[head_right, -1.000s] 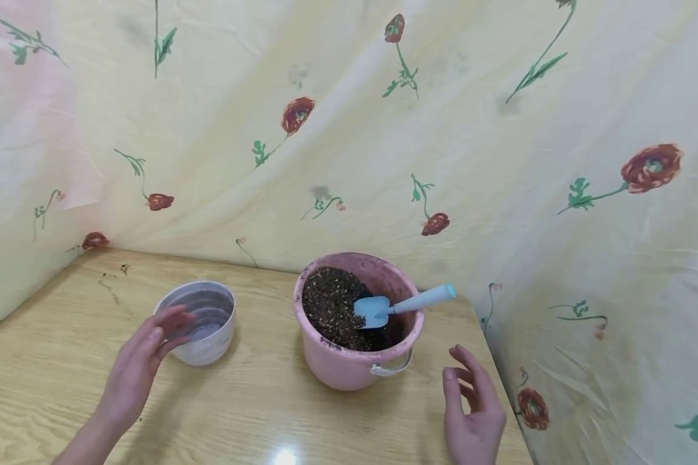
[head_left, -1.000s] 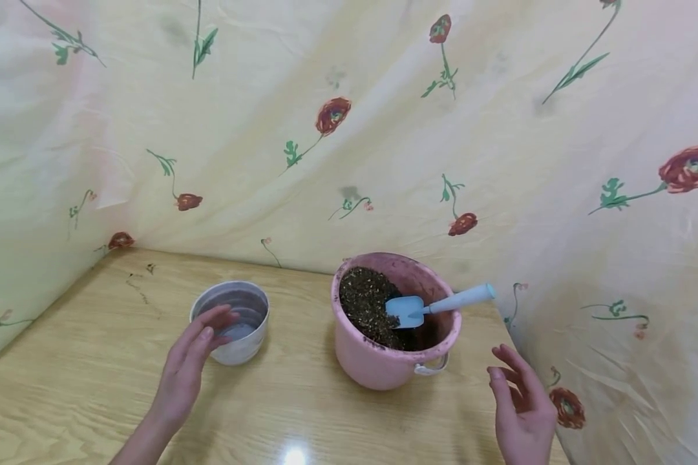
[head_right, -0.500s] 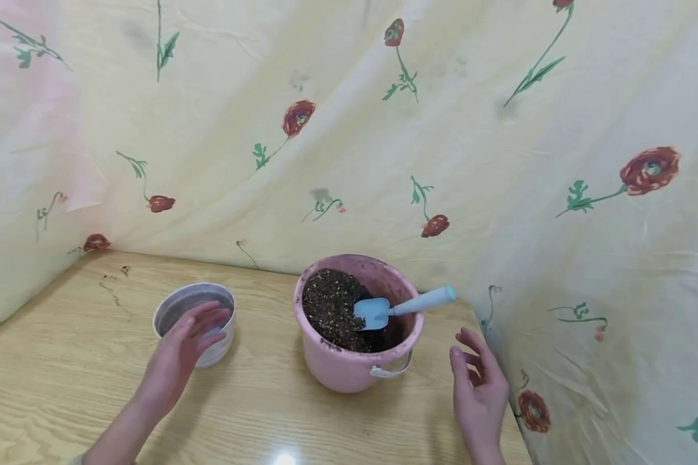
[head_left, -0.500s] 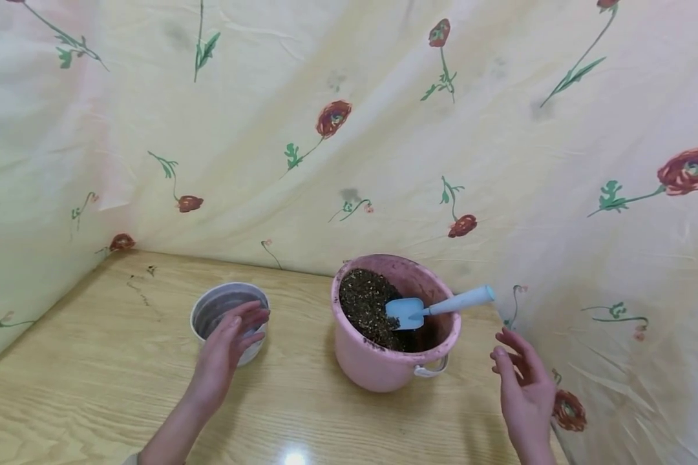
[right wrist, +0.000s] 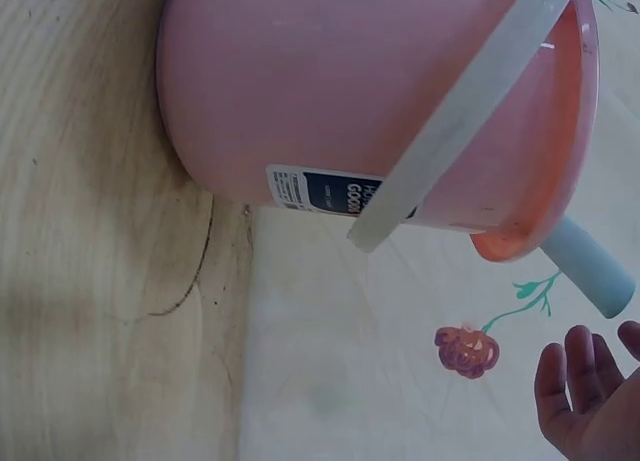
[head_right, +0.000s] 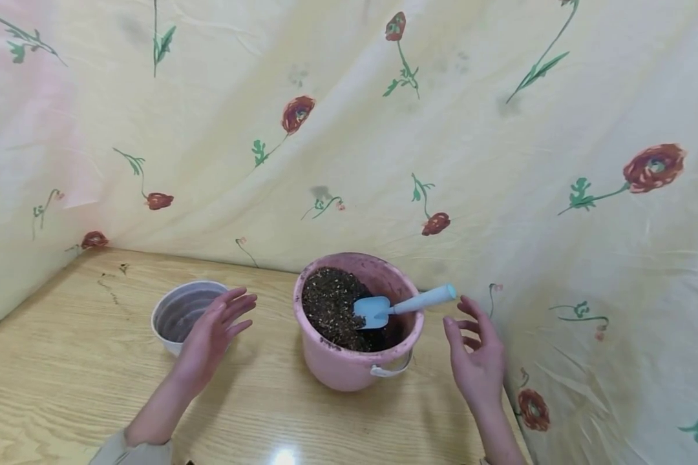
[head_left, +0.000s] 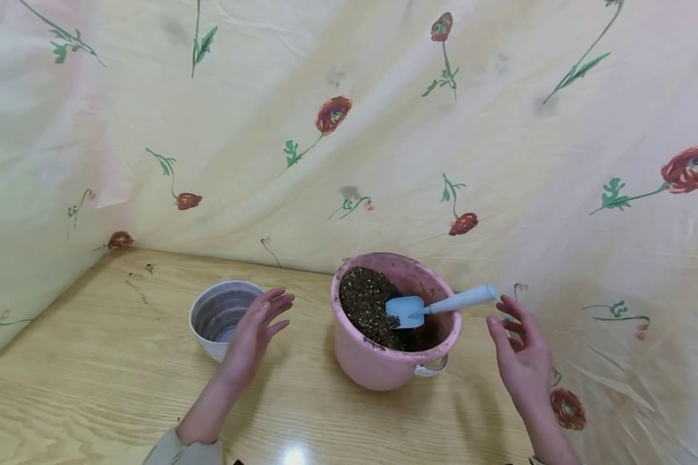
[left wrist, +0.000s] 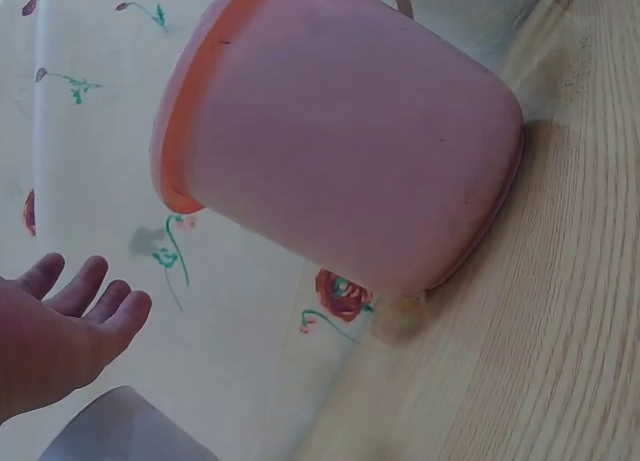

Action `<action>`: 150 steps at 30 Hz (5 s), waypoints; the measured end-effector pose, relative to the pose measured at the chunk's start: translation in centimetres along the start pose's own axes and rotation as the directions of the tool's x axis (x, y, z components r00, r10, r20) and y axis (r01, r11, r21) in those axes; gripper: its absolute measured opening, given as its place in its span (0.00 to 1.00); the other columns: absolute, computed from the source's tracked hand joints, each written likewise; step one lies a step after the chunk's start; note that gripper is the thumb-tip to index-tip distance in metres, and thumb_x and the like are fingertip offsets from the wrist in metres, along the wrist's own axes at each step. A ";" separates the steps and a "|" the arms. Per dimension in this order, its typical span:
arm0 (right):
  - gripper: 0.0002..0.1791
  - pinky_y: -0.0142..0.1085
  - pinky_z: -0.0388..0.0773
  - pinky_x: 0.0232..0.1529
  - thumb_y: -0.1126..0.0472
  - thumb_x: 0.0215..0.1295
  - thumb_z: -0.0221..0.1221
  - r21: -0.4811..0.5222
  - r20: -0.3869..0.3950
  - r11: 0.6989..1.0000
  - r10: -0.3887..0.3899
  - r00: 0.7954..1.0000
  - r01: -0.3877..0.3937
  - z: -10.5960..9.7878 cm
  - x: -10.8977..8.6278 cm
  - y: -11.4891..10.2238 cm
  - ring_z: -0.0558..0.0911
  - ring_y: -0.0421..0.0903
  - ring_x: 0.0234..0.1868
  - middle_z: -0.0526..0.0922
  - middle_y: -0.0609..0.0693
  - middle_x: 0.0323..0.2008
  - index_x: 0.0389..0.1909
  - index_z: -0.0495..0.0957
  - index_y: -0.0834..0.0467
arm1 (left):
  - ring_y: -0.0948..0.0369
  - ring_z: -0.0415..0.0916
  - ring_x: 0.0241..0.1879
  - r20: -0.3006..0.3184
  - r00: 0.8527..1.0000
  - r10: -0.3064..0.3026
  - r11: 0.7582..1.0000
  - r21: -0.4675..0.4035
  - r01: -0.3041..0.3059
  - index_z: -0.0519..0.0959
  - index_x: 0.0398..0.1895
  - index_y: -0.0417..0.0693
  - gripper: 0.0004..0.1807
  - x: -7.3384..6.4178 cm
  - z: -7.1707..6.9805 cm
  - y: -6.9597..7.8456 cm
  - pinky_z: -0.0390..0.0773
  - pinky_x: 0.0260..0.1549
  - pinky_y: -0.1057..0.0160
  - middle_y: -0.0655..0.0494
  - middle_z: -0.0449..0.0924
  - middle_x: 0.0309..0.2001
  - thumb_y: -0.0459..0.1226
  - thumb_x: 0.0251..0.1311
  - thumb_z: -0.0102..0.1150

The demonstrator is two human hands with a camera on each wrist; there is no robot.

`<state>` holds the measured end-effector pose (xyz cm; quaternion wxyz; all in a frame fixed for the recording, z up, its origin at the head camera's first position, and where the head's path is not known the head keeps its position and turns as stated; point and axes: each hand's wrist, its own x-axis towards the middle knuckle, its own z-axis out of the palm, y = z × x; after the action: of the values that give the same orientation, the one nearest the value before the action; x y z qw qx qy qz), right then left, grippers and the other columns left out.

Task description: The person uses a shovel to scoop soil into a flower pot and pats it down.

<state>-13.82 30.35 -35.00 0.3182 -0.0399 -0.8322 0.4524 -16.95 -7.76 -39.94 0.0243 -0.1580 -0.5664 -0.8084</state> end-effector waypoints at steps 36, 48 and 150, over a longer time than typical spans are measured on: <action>0.34 0.34 0.63 0.38 0.71 0.48 0.69 -0.187 0.117 0.848 -0.482 0.868 0.496 1.2 4.0 -0.8 0.72 0.57 0.48 0.74 0.64 0.55 0.61 0.72 0.64 | 0.54 0.50 0.72 0.152 0.988 -0.037 0.988 0.154 0.013 0.56 0.74 0.53 0.33 4.1 5.4 -2.7 0.51 0.70 0.48 0.53 0.55 0.73 0.40 0.67 0.53; 0.33 0.33 0.63 0.38 0.71 0.51 0.67 -0.184 0.149 0.868 -0.439 0.886 0.461 1.3 3.5 -0.4 0.72 0.57 0.49 0.72 0.65 0.57 0.62 0.71 0.64 | 0.52 0.47 0.74 0.139 0.989 -0.046 0.986 0.166 0.023 0.53 0.75 0.49 0.37 4.0 5.7 -3.3 0.51 0.70 0.47 0.49 0.51 0.75 0.38 0.65 0.55; 0.06 0.30 0.70 0.18 0.66 0.56 0.66 -0.043 0.825 0.950 -0.141 0.547 0.309 2.3 6.5 -3.6 0.73 0.36 0.19 0.86 0.47 0.28 0.35 0.87 0.61 | 0.50 0.50 0.72 0.127 0.992 0.002 0.931 0.361 -0.049 0.46 0.77 0.60 0.43 4.1 6.3 -4.4 0.65 0.63 0.44 0.51 0.47 0.76 0.41 0.62 0.55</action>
<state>-19.50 28.91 -29.86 -0.0482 0.2501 -0.9203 0.2968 -20.33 0.19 -40.82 0.0281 -0.2084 -0.7043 -0.6780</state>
